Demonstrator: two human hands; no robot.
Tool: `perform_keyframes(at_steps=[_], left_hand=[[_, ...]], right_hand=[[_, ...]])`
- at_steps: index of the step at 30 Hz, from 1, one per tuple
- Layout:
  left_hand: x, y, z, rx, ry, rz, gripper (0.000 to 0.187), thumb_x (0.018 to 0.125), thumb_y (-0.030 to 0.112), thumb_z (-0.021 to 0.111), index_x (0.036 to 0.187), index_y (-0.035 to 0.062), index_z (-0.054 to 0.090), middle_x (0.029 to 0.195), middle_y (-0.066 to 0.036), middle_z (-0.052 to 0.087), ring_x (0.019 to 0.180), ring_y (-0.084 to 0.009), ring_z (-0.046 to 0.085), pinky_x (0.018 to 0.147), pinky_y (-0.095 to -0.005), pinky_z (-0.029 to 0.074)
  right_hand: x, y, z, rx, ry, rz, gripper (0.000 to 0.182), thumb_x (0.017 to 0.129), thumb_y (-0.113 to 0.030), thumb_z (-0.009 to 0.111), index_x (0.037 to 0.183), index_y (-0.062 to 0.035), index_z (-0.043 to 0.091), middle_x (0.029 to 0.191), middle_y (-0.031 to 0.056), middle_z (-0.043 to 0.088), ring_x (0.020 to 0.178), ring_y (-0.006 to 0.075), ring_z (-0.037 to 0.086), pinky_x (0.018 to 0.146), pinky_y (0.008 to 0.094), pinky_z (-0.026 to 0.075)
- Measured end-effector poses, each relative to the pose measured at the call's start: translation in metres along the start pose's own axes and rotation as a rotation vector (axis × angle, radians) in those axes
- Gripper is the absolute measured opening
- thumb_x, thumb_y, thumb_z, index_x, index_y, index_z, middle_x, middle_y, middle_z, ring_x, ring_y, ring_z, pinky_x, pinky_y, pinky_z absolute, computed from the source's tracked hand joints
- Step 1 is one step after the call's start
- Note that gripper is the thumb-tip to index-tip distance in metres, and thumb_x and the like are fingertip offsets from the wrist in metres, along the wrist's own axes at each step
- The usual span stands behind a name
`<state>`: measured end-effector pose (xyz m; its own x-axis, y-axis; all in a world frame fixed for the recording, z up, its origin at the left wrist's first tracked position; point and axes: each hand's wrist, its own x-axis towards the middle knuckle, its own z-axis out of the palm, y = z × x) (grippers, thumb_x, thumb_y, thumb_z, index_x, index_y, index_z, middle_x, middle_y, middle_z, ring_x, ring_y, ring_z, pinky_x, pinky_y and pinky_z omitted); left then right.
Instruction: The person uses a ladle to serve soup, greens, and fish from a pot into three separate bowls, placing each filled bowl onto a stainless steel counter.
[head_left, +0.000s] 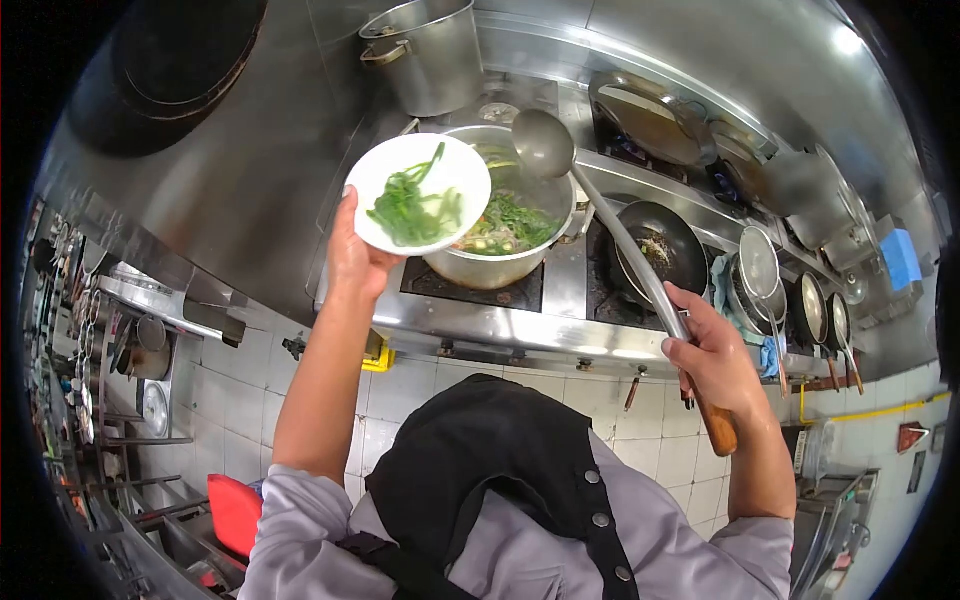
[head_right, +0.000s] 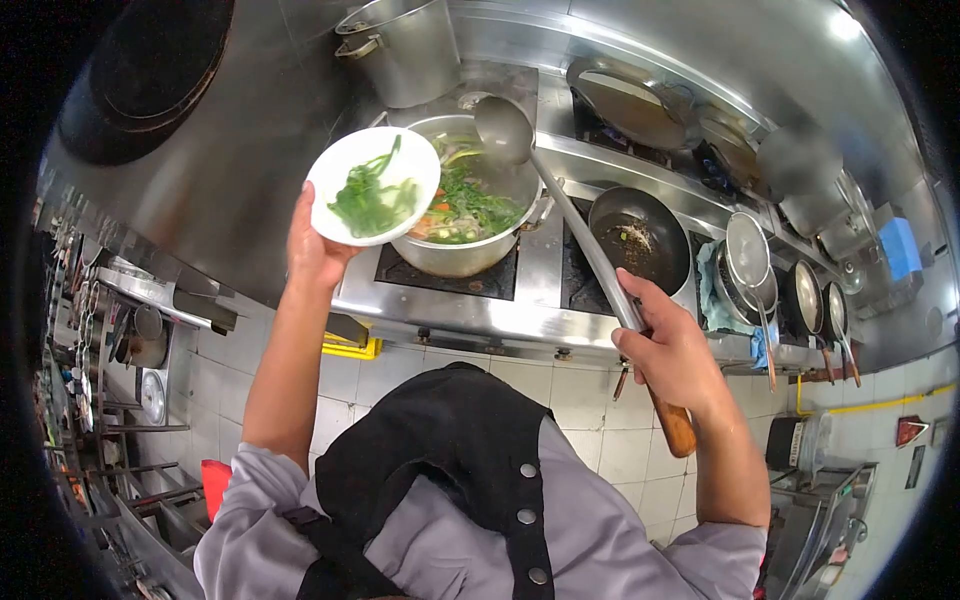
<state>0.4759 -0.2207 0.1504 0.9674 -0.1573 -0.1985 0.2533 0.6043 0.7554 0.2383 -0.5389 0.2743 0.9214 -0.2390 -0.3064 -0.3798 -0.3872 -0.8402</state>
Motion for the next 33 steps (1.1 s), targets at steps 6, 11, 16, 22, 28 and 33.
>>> perform_keyframes(at_steps=[6, 11, 16, 22, 28, 33], left_hand=[[-0.038, 0.013, -0.033, -0.078, 0.055, 0.096, 0.056, 0.099, 0.048, 0.047, 0.139, 0.0091, 0.045, 0.134, -0.009, 0.055, 0.117, -0.0263, 0.06, 0.089, -0.0453, 0.055], [-0.063, 0.015, -0.067, -0.117, 0.072, 0.132, 0.055, 0.102, 0.045, 0.043, 0.139, 0.0046, 0.043, 0.135, -0.011, 0.054, 0.12, -0.0264, 0.057, 0.096, -0.0443, 0.052], [-0.078, 0.009, -0.09, -0.168, 0.086, 0.181, 0.052, 0.103, 0.04, 0.042, 0.138, 0.0014, 0.043, 0.135, -0.012, 0.053, 0.122, -0.0259, 0.054, 0.102, -0.0426, 0.047], [-0.095, 0.006, -0.102, -0.162, 0.125, 0.189, 0.052, 0.104, 0.04, 0.041, 0.138, 0.0008, 0.044, 0.134, -0.013, 0.053, 0.122, -0.0254, 0.054, 0.102, -0.0407, 0.046], [-0.101, 0.0, -0.119, -0.171, 0.135, 0.2, 0.052, 0.104, 0.041, 0.041, 0.137, 0.0005, 0.045, 0.133, -0.013, 0.055, 0.121, -0.0246, 0.055, 0.102, -0.0397, 0.046], [-0.101, 0.0, -0.119, -0.168, 0.151, 0.206, 0.053, 0.104, 0.042, 0.041, 0.136, 0.0002, 0.045, 0.132, -0.013, 0.055, 0.121, -0.0242, 0.055, 0.102, -0.0396, 0.045]], right_hand=[[0.019, -0.01, -0.009, -0.28, -0.073, 0.036, 0.06, 0.087, -0.006, 0.063, 0.143, -0.0048, 0.043, 0.074, 0.0097, 0.061, 0.055, 0.0165, 0.057, 0.056, 0.031, 0.048], [0.035, -0.036, -0.007, -0.667, -0.103, -0.059, 0.057, 0.083, -0.012, 0.065, 0.136, -0.0018, 0.048, 0.085, 0.0269, 0.066, 0.078, 0.0387, 0.067, 0.075, 0.0403, 0.052], [0.062, -0.053, 0.0, -0.884, -0.158, -0.144, 0.056, 0.082, -0.011, 0.065, 0.134, 0.0, 0.049, 0.1, 0.0288, 0.066, 0.093, 0.0426, 0.066, 0.083, 0.0415, 0.051], [0.075, -0.067, 0.009, -0.365, -0.243, 0.111, 0.054, 0.083, -0.003, 0.057, 0.136, 0.003, 0.047, 0.065, 0.0037, 0.054, 0.047, 0.0117, 0.051, 0.046, 0.0276, 0.041], [0.075, -0.073, -0.001, -0.096, -0.303, 0.149, 0.058, 0.085, -0.005, 0.06, 0.14, 0.0012, 0.043, 0.068, 0.0041, 0.055, 0.05, 0.0114, 0.051, 0.049, 0.0254, 0.041], [0.068, -0.073, -0.002, -0.448, -0.101, 0.004, 0.056, 0.087, -0.008, 0.061, 0.14, -0.0015, 0.046, 0.07, 0.0069, 0.058, 0.056, 0.0125, 0.053, 0.052, 0.0282, 0.045]])
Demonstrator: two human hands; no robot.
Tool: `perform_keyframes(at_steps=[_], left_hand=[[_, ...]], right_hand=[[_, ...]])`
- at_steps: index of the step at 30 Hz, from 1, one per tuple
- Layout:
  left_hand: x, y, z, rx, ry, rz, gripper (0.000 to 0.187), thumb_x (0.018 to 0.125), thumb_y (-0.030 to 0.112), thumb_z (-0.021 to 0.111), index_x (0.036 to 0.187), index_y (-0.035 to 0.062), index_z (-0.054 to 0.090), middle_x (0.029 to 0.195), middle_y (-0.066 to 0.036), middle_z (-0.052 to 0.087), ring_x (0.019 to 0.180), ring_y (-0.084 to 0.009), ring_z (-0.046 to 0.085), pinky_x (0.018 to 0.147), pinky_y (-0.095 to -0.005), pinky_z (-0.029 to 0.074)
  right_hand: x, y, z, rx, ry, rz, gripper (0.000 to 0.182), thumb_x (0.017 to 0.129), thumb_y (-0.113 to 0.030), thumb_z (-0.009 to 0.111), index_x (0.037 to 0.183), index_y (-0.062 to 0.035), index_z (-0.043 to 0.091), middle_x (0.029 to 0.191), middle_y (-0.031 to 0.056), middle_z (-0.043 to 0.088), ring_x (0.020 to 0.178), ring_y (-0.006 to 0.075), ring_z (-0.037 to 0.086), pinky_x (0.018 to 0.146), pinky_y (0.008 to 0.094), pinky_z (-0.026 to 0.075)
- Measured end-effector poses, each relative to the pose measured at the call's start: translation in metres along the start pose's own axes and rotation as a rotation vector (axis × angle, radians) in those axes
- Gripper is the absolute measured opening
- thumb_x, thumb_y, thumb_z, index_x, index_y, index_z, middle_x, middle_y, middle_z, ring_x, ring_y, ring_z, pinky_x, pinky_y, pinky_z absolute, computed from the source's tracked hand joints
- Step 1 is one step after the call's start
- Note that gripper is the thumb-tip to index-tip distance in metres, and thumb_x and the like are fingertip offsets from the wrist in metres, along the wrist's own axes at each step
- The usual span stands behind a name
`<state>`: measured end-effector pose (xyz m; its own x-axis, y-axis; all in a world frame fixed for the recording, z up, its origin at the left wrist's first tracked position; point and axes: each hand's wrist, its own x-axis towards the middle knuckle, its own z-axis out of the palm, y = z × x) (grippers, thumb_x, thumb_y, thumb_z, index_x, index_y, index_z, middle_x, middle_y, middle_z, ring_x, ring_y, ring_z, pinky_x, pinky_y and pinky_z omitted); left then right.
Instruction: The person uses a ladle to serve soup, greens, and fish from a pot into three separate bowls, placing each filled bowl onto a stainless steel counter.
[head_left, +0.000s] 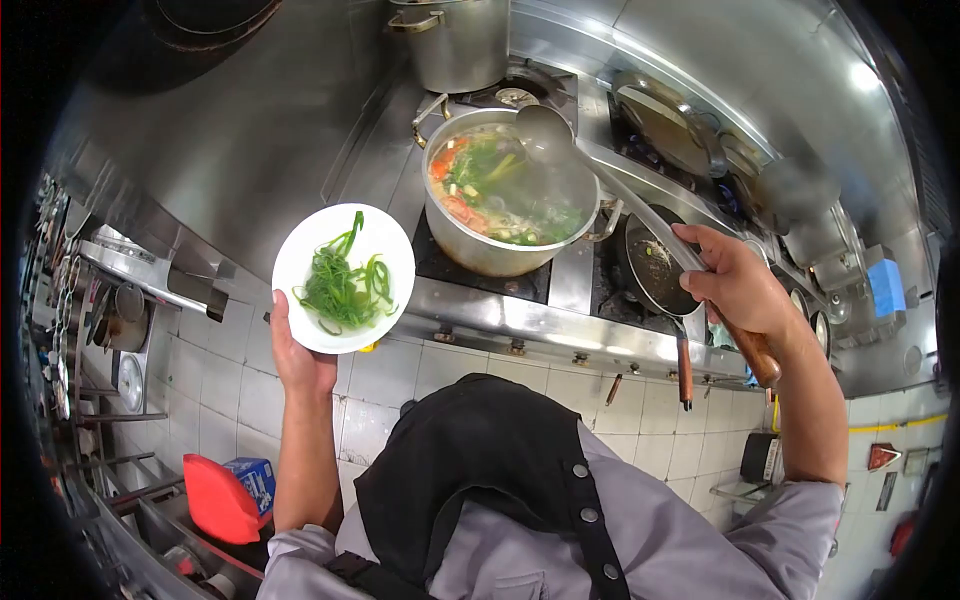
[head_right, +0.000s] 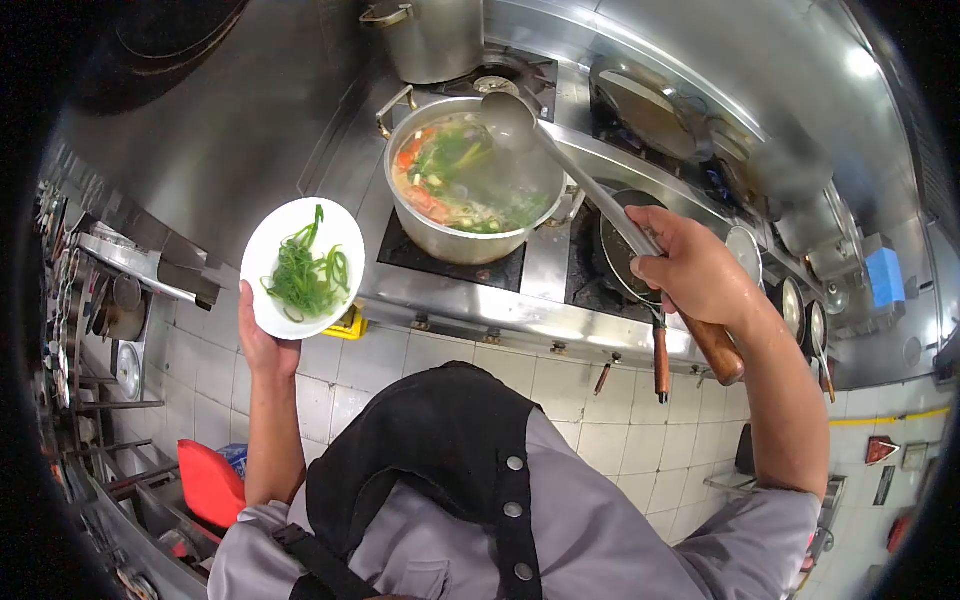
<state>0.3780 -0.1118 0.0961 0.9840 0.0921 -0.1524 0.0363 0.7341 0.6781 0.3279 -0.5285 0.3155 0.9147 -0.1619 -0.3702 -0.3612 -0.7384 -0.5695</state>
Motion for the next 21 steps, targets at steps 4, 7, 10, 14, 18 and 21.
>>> perform_keyframes(at_steps=[4, 7, 10, 14, 18, 21], left_hand=[[0.001, -0.003, 0.0, 0.013, -0.022, 0.006, 0.053, 0.104, 0.043, 0.042, 0.136, 0.0003, 0.046, 0.132, -0.012, 0.056, 0.121, -0.0241, 0.055, 0.101, -0.0395, 0.046], [0.002, -0.005, 0.003, 0.017, -0.008, -0.005, 0.053, 0.104, 0.042, 0.041, 0.136, 0.0003, 0.046, 0.133, -0.012, 0.056, 0.121, -0.0238, 0.055, 0.102, -0.0394, 0.045], [0.0, -0.006, 0.009, 0.003, -0.036, -0.029, 0.052, 0.104, 0.041, 0.04, 0.136, 0.0004, 0.046, 0.133, -0.012, 0.055, 0.121, -0.0236, 0.055, 0.102, -0.0391, 0.045], [0.001, -0.011, 0.01, 0.009, -0.01, -0.027, 0.052, 0.104, 0.041, 0.039, 0.136, 0.0008, 0.046, 0.133, -0.011, 0.055, 0.121, -0.0237, 0.055, 0.102, -0.0387, 0.045], [0.002, -0.013, 0.01, 0.009, -0.033, -0.023, 0.051, 0.104, 0.04, 0.039, 0.137, 0.0013, 0.046, 0.134, -0.011, 0.055, 0.122, -0.0242, 0.054, 0.103, -0.039, 0.044], [0.0, -0.012, 0.009, 0.006, -0.05, -0.028, 0.051, 0.105, 0.04, 0.039, 0.137, 0.0013, 0.046, 0.135, -0.012, 0.055, 0.123, -0.0247, 0.054, 0.104, -0.0395, 0.043]], right_hand=[[-0.01, -0.022, -0.002, -0.378, 0.04, 0.066, 0.056, 0.085, -0.01, 0.061, 0.139, -0.005, 0.049, 0.077, 0.0167, 0.064, 0.067, 0.0228, 0.063, 0.062, 0.0349, 0.051], [-0.008, -0.013, -0.001, -0.511, 0.095, -0.049, 0.056, 0.083, -0.011, 0.062, 0.137, -0.0068, 0.05, 0.086, 0.0268, 0.065, 0.083, 0.0354, 0.067, 0.075, 0.0417, 0.052], [-0.004, -0.01, 0.001, -0.562, 0.069, -0.02, 0.056, 0.083, -0.012, 0.062, 0.137, -0.0078, 0.05, 0.094, 0.0297, 0.066, 0.09, 0.0426, 0.065, 0.083, 0.0451, 0.05], [0.004, -0.012, 0.011, -0.576, 0.032, -0.007, 0.055, 0.083, -0.011, 0.06, 0.136, -0.005, 0.048, 0.098, 0.0292, 0.066, 0.091, 0.0431, 0.065, 0.084, 0.0469, 0.05], [0.022, -0.006, 0.025, -0.612, -0.039, -0.068, 0.047, 0.082, -0.01, 0.06, 0.127, 0.0009, 0.05, 0.1, 0.0286, 0.065, 0.093, 0.0443, 0.064, 0.085, 0.0488, 0.049], [0.035, 0.001, 0.032, -0.65, -0.078, -0.139, 0.049, 0.083, -0.013, 0.062, 0.128, 0.0021, 0.05, 0.087, 0.0227, 0.066, 0.075, 0.0344, 0.067, 0.069, 0.0416, 0.053]])
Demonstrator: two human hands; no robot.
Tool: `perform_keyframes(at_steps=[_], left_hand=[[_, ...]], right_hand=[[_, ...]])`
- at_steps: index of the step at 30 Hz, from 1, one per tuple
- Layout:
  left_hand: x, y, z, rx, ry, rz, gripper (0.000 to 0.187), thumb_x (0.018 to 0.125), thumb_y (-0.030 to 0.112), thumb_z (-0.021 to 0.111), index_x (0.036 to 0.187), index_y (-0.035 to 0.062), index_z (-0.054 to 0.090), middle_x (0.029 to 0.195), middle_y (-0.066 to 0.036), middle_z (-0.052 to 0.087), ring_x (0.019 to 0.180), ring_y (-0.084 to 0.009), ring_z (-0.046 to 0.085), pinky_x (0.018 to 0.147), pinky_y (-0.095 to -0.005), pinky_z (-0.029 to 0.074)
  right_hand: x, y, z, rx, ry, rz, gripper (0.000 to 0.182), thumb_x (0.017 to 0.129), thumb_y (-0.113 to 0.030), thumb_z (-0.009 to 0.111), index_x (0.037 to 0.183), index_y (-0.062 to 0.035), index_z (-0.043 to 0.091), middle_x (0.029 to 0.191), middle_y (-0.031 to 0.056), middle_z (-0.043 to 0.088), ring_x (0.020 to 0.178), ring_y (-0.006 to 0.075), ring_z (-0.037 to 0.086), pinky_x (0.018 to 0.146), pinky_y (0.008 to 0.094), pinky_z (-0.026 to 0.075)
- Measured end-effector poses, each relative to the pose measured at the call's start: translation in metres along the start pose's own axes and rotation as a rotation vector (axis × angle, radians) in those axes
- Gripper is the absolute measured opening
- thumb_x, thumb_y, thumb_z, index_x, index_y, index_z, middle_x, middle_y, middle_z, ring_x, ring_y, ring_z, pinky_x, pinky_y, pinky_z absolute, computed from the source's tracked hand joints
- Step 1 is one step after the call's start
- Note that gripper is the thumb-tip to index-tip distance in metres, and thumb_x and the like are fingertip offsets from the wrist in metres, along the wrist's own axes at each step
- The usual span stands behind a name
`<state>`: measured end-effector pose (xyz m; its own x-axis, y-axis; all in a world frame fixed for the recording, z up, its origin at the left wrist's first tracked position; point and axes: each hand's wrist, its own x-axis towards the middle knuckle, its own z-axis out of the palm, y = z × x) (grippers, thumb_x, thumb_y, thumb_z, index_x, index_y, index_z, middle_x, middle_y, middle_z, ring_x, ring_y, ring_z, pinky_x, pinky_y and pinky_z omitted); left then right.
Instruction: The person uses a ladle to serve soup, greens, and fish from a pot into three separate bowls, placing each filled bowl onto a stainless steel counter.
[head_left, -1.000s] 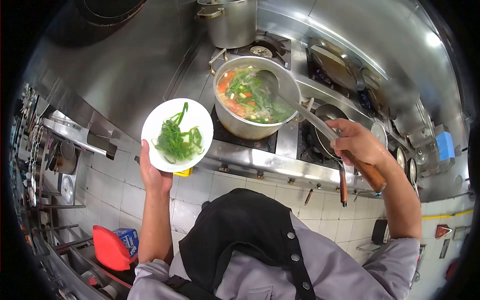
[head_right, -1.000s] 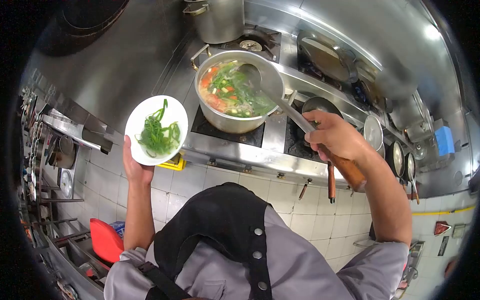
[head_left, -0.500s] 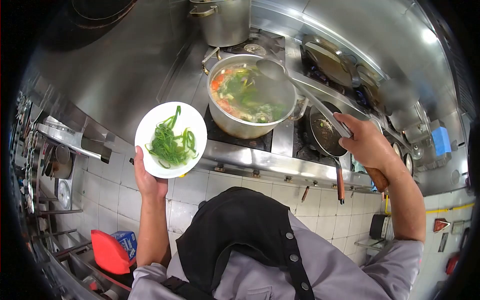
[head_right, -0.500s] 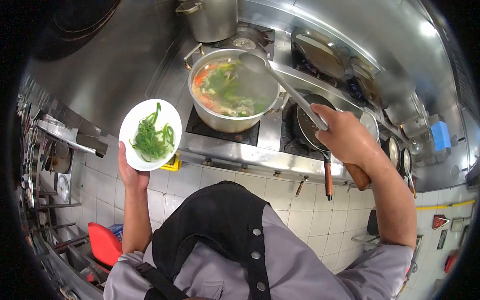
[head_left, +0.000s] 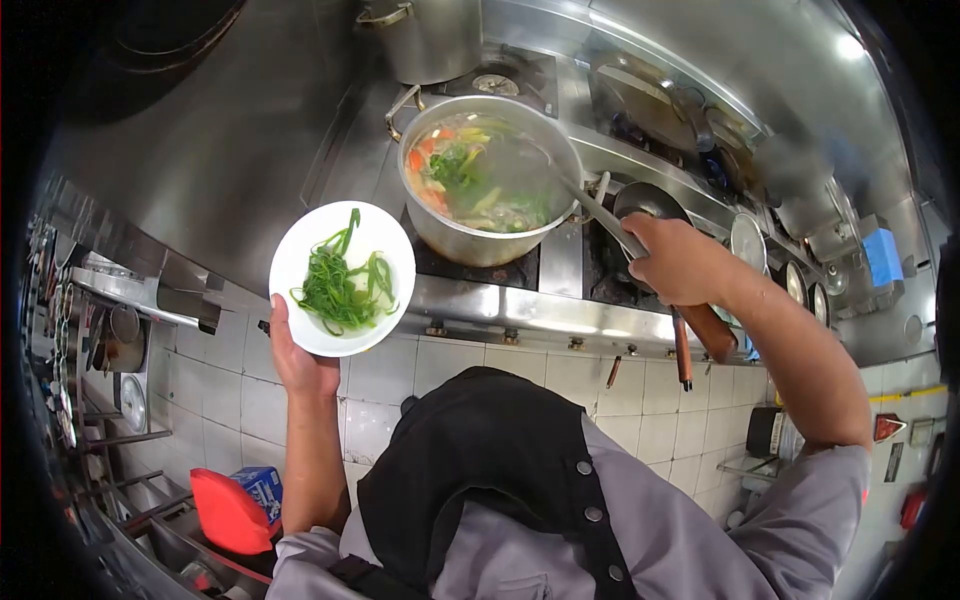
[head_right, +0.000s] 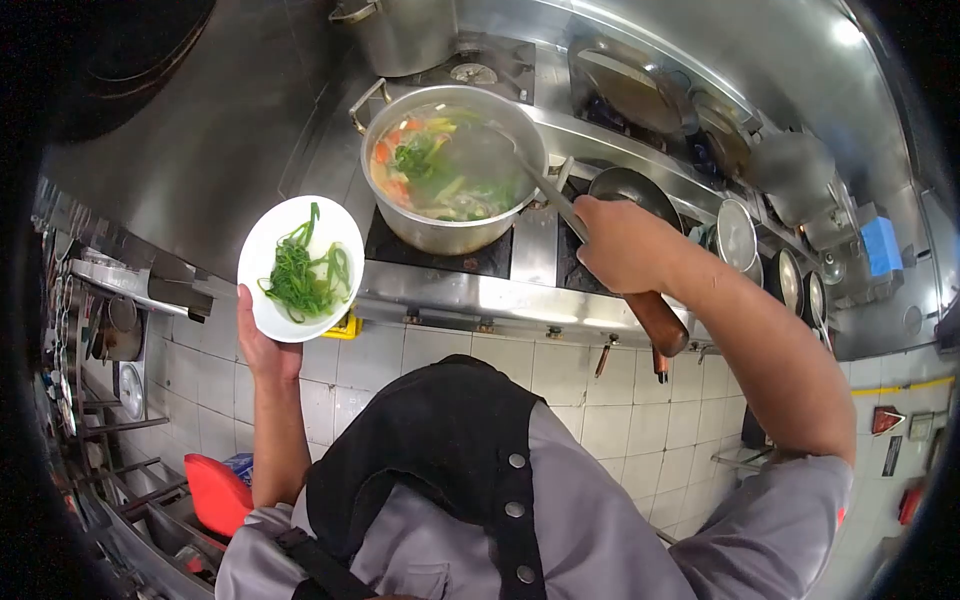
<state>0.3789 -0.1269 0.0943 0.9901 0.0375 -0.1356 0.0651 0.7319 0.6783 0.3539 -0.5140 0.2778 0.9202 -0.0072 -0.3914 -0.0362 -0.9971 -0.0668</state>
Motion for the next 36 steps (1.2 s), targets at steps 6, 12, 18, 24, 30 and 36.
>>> perform_keyframes(at_steps=[6, 12, 18, 24, 30, 36], left_hand=[[-0.001, -0.003, 0.001, 0.007, 0.032, -0.01, 0.051, 0.105, 0.039, 0.038, 0.138, 0.0008, 0.045, 0.135, -0.012, 0.054, 0.123, -0.0254, 0.053, 0.104, -0.0395, 0.043], [-0.003, -0.003, -0.001, 0.028, 0.041, -0.002, 0.052, 0.104, 0.04, 0.038, 0.139, 0.0006, 0.044, 0.136, -0.013, 0.054, 0.123, -0.0254, 0.053, 0.104, -0.0393, 0.043], [-0.004, -0.002, 0.001, 0.033, 0.045, 0.005, 0.052, 0.104, 0.04, 0.039, 0.138, 0.0012, 0.045, 0.135, -0.013, 0.054, 0.123, -0.0247, 0.054, 0.103, -0.0393, 0.044], [-0.003, -0.004, -0.002, 0.042, 0.046, 0.02, 0.051, 0.104, 0.04, 0.039, 0.138, 0.0019, 0.045, 0.134, -0.012, 0.054, 0.122, -0.0246, 0.055, 0.103, -0.0394, 0.045], [-0.006, -0.002, 0.007, 0.047, 0.016, 0.008, 0.051, 0.105, 0.04, 0.038, 0.138, 0.0017, 0.044, 0.134, -0.013, 0.054, 0.122, -0.0249, 0.055, 0.103, -0.0394, 0.046], [-0.006, -0.002, 0.01, 0.058, 0.001, -0.008, 0.052, 0.105, 0.04, 0.038, 0.138, 0.0015, 0.044, 0.135, -0.013, 0.054, 0.122, -0.0251, 0.055, 0.102, -0.0391, 0.046]], right_hand=[[0.014, -0.015, -0.045, 0.621, -0.278, 0.284, 0.015, 0.086, -0.01, 0.06, 0.092, 0.0023, 0.056, 0.075, 0.0087, 0.059, 0.064, 0.0177, 0.062, 0.056, 0.03, 0.051], [0.013, 0.011, -0.047, 1.033, -0.271, 0.275, 0.029, 0.087, -0.008, 0.06, 0.113, 0.0034, 0.054, 0.073, 0.0073, 0.061, 0.05, 0.0078, 0.054, 0.043, 0.0218, 0.042], [-0.002, 0.042, -0.022, 1.318, -0.24, 0.249, 0.034, 0.09, -0.006, 0.057, 0.122, 0.0036, 0.048, 0.076, 0.0104, 0.062, 0.044, 0.0105, 0.054, 0.034, 0.021, 0.038], [-0.02, 0.056, 0.021, 1.668, -0.28, 0.156, 0.041, 0.092, -0.008, 0.058, 0.128, 0.0057, 0.046, 0.079, 0.0122, 0.06, 0.045, 0.0114, 0.054, 0.034, 0.0205, 0.039], [-0.033, 0.047, 0.046, 1.815, -0.217, 0.132, 0.045, 0.091, -0.006, 0.059, 0.132, 0.0056, 0.045, 0.079, 0.0137, 0.06, 0.045, 0.0123, 0.054, 0.035, 0.022, 0.041], [-0.034, 0.061, 0.066, 1.896, -0.221, 0.103, 0.043, 0.09, -0.006, 0.06, 0.131, 0.0012, 0.05, 0.079, 0.0153, 0.061, 0.044, 0.0141, 0.055, 0.036, 0.0228, 0.044]])
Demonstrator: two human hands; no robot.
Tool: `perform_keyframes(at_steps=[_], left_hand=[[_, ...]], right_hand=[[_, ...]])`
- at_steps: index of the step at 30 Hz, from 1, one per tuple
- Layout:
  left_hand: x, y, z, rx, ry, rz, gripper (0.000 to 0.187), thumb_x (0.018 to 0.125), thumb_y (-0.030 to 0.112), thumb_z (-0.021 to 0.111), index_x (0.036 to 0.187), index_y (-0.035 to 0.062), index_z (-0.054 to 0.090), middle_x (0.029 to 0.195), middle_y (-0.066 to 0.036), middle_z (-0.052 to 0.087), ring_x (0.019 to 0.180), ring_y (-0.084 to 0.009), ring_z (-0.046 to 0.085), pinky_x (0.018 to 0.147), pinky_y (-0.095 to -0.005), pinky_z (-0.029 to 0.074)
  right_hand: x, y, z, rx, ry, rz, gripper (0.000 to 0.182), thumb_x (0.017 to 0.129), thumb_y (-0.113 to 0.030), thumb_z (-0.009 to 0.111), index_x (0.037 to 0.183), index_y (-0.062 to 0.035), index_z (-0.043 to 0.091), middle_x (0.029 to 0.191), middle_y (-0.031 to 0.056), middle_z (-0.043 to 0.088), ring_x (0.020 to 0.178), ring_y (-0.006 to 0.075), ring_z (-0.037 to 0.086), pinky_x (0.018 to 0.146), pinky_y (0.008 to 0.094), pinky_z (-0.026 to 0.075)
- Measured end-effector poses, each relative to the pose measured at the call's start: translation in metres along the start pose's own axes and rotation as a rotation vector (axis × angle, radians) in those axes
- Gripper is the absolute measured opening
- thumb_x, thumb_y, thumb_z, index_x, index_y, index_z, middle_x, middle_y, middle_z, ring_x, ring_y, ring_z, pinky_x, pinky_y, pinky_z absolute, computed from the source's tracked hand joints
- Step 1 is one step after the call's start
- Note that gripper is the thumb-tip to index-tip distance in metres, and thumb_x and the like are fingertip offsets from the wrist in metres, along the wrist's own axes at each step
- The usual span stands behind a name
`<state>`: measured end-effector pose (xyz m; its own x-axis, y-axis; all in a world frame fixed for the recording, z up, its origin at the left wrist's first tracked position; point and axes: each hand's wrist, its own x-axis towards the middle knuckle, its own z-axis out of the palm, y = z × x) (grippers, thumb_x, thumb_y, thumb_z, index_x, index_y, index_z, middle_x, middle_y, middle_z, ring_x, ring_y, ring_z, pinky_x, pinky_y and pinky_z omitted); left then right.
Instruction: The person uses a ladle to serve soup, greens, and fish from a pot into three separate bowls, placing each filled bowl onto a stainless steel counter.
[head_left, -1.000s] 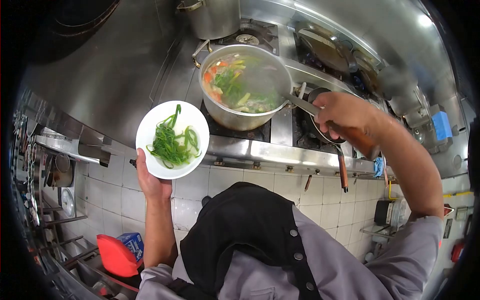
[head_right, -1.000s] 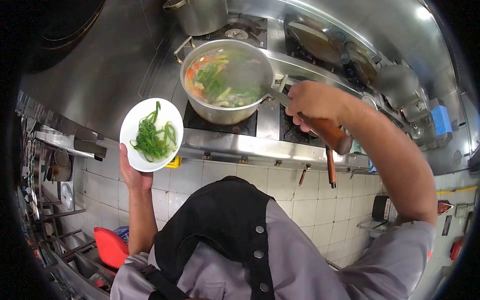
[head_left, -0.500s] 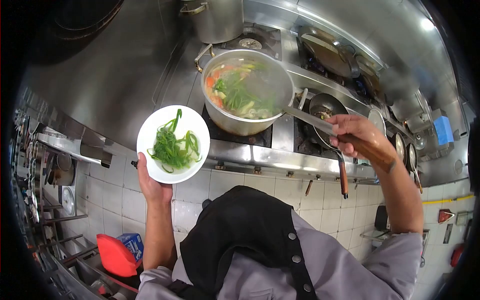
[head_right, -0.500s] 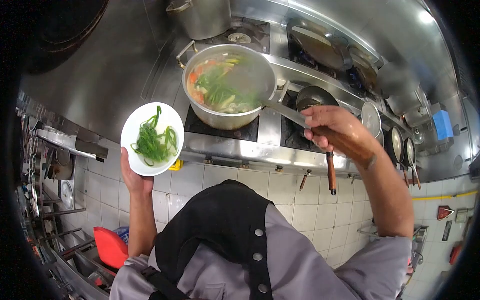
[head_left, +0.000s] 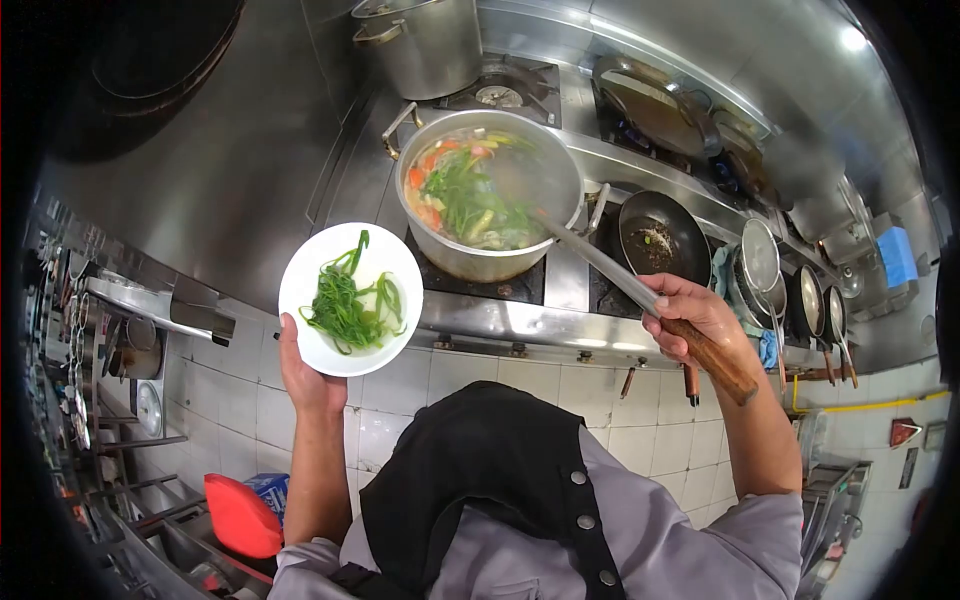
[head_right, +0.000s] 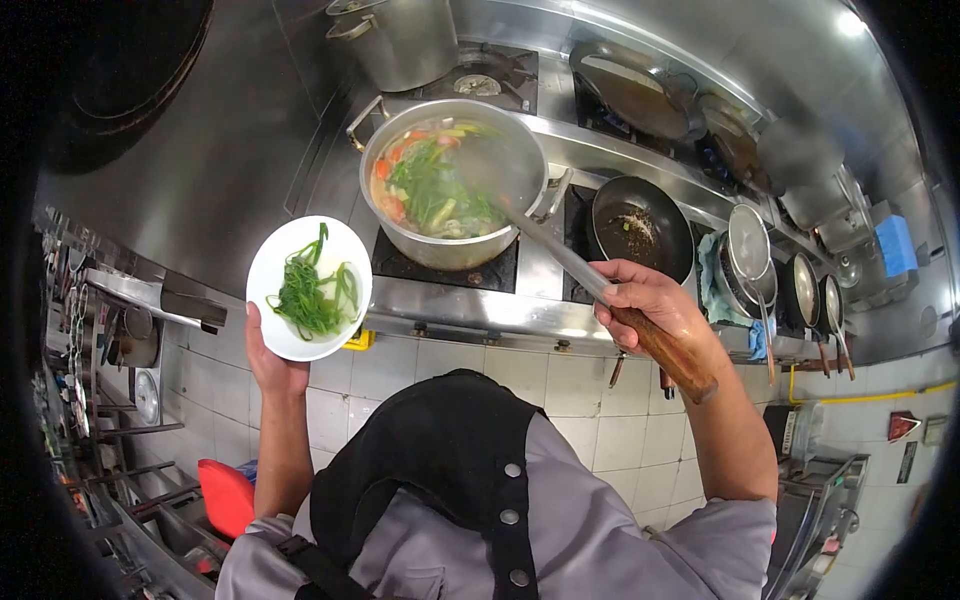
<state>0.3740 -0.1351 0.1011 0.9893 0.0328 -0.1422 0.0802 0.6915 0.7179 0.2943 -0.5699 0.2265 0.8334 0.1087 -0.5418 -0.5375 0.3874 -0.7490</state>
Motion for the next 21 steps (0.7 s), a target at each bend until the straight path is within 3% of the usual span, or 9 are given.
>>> perform_keyframes(at_steps=[5, 10, 12, 15, 21], left_hand=[[-0.001, -0.001, 0.004, -0.017, -0.009, -0.002, 0.052, 0.105, 0.04, 0.039, 0.138, 0.0014, 0.044, 0.135, -0.012, 0.054, 0.122, -0.0247, 0.055, 0.102, -0.0388, 0.045], [-0.001, -0.006, 0.001, -0.025, 0.008, -0.031, 0.052, 0.104, 0.04, 0.039, 0.138, 0.0013, 0.045, 0.135, -0.012, 0.055, 0.122, -0.0244, 0.055, 0.103, -0.0384, 0.045], [-0.001, -0.008, -0.002, -0.01, 0.007, -0.027, 0.052, 0.104, 0.041, 0.039, 0.138, 0.002, 0.045, 0.135, -0.012, 0.055, 0.123, -0.0246, 0.054, 0.104, -0.0391, 0.044], [-0.003, -0.007, 0.001, -0.001, -0.007, -0.023, 0.052, 0.104, 0.041, 0.04, 0.139, 0.0024, 0.044, 0.136, -0.012, 0.054, 0.123, -0.0248, 0.054, 0.104, -0.0397, 0.044], [-0.003, -0.004, 0.0, 0.008, 0.026, -0.001, 0.052, 0.104, 0.041, 0.039, 0.138, 0.0011, 0.044, 0.135, -0.013, 0.055, 0.121, -0.0247, 0.056, 0.103, -0.0388, 0.045]], right_hand=[[-0.003, 0.0, 0.002, 0.013, 0.004, -0.009, 0.042, 0.089, -0.004, 0.059, 0.129, 0.0009, 0.052, 0.079, 0.0148, 0.061, 0.044, 0.0144, 0.054, 0.037, 0.0229, 0.043], [0.005, -0.002, 0.029, -0.417, 0.028, -0.005, 0.041, 0.09, -0.008, 0.059, 0.129, 0.0, 0.049, 0.079, 0.0086, 0.061, 0.047, 0.0123, 0.053, 0.043, 0.0218, 0.039], [0.014, -0.002, 0.024, -0.383, 0.013, 0.019, 0.041, 0.091, -0.01, 0.06, 0.129, 0.0002, 0.048, 0.079, 0.0081, 0.061, 0.047, 0.0118, 0.053, 0.041, 0.0222, 0.038], [0.02, 0.002, 0.011, 0.027, -0.121, 0.028, 0.038, 0.092, -0.012, 0.059, 0.127, 0.0007, 0.049, 0.08, 0.0084, 0.06, 0.046, 0.0111, 0.052, 0.038, 0.0223, 0.036], [-0.008, 0.012, 0.021, -0.042, -0.015, -0.03, 0.039, 0.091, -0.01, 0.059, 0.128, 0.0007, 0.05, 0.078, 0.0108, 0.059, 0.043, 0.0122, 0.05, 0.037, 0.0233, 0.036]])
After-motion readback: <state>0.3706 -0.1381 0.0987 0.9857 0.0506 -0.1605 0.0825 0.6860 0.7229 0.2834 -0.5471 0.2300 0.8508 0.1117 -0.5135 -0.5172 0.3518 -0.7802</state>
